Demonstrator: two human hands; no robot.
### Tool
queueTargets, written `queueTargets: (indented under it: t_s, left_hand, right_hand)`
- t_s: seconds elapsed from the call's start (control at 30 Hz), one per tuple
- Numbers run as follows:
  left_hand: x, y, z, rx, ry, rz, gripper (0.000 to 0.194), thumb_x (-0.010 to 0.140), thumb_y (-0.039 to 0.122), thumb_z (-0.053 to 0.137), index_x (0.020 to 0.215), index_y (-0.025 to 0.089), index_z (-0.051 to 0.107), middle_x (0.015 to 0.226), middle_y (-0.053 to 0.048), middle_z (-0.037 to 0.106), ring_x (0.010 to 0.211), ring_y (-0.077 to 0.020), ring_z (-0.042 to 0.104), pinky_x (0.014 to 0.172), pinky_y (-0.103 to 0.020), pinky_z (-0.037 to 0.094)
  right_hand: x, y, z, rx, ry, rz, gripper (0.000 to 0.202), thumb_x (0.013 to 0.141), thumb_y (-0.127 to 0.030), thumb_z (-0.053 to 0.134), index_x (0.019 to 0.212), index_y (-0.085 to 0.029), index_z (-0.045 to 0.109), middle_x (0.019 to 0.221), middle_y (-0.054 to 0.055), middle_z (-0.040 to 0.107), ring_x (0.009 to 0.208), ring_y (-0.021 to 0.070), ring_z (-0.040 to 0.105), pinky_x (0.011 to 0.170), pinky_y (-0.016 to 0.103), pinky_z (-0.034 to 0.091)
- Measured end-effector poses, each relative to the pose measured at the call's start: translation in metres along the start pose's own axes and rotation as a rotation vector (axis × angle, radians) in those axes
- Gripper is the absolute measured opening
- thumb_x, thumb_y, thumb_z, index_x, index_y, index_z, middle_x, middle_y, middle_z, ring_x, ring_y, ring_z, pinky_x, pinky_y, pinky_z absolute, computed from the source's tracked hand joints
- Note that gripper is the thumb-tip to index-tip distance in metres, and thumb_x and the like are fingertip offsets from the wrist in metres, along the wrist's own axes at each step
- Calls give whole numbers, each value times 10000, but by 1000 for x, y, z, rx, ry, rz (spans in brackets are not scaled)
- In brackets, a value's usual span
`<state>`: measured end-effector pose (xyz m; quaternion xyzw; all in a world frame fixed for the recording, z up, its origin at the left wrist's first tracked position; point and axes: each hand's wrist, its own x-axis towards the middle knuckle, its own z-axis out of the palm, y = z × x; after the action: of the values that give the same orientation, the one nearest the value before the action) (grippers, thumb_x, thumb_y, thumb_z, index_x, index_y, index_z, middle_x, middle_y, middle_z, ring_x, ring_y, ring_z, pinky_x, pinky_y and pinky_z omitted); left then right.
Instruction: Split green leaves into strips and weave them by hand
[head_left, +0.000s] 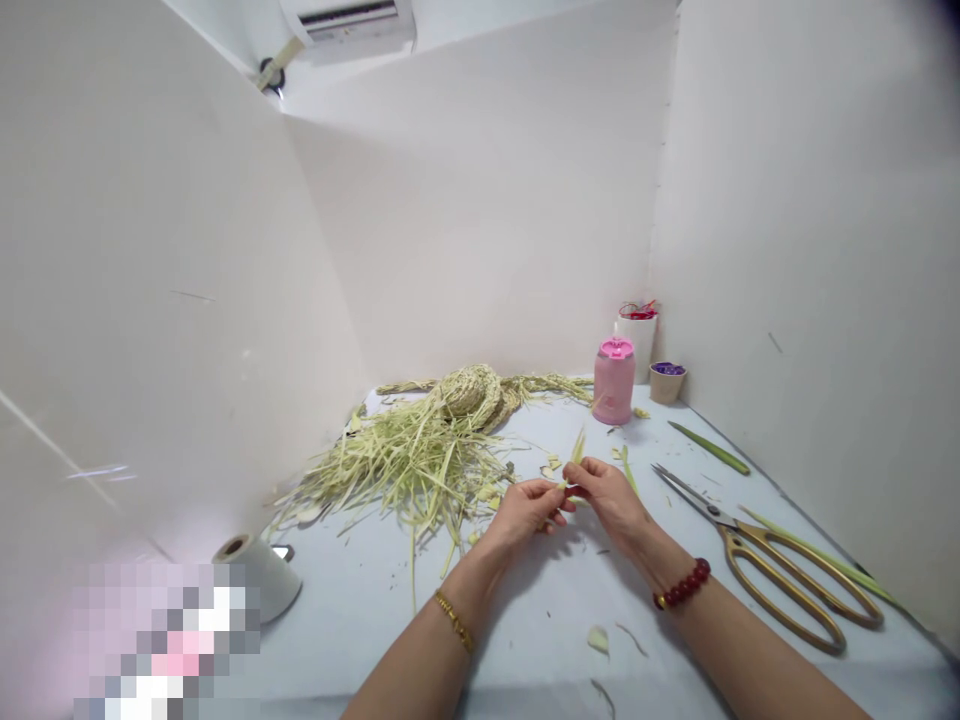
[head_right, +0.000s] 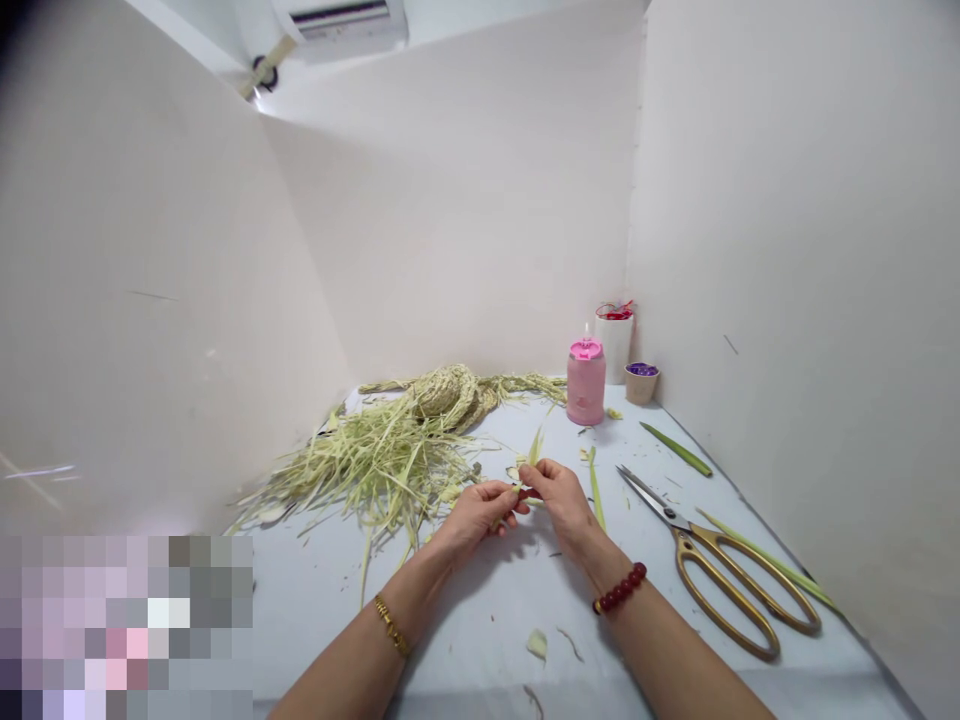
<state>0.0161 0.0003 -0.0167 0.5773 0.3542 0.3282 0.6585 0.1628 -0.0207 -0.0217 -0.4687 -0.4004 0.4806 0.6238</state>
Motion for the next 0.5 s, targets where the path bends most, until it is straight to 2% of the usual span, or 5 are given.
queueTargets:
  t_s: [0.1, 0.17, 0.27, 0.43, 0.5]
  left_hand:
    - [3, -3, -4, 107, 83, 40, 365, 698, 491, 693, 736, 133, 641, 666, -31, 596, 512, -86, 440, 491, -223, 304]
    - [4, -3, -5, 257, 116, 139, 337, 768, 462, 614, 650, 146, 616, 563, 11, 509, 499, -88, 382, 506, -229, 284]
    - [2, -2, -5, 455, 59, 265, 317, 815, 374, 535, 596, 153, 592, 545, 22, 450, 552, -105, 382, 552, -232, 289]
    - [-5, 0, -3, 488, -79, 165, 299, 834, 338, 458, 833, 144, 685, 727, -9, 548, 519, -96, 407, 502, -238, 289]
    - [-5, 2, -4, 525, -72, 172, 263, 801, 307, 493, 768, 134, 689, 665, 3, 523, 518, -94, 391, 510, -239, 279]
  right_hand:
    - [2, 2, -2, -71, 57, -39, 303, 660, -448, 725, 626, -171, 607, 655, 0, 590, 634, 134, 506, 665, 278, 422]
    - [3, 3, -2, -118, 95, -64, 274, 690, -436, 688, 680, -165, 657, 710, 23, 628, 667, 140, 517, 654, 269, 417]
    - [3, 3, -3, -138, 115, -86, 304, 710, -460, 657, 734, -159, 689, 758, 49, 668, 636, 134, 511, 588, 256, 403]
    - [0, -1, -3, -30, 2, -19, 423, 690, -538, 678, 837, -141, 679, 706, 48, 679, 467, 79, 411, 424, 220, 297]
    - [-1, -3, -3, 4, -43, 17, 444, 676, -547, 698, 845, -137, 677, 669, 38, 666, 456, 80, 443, 415, 215, 309]
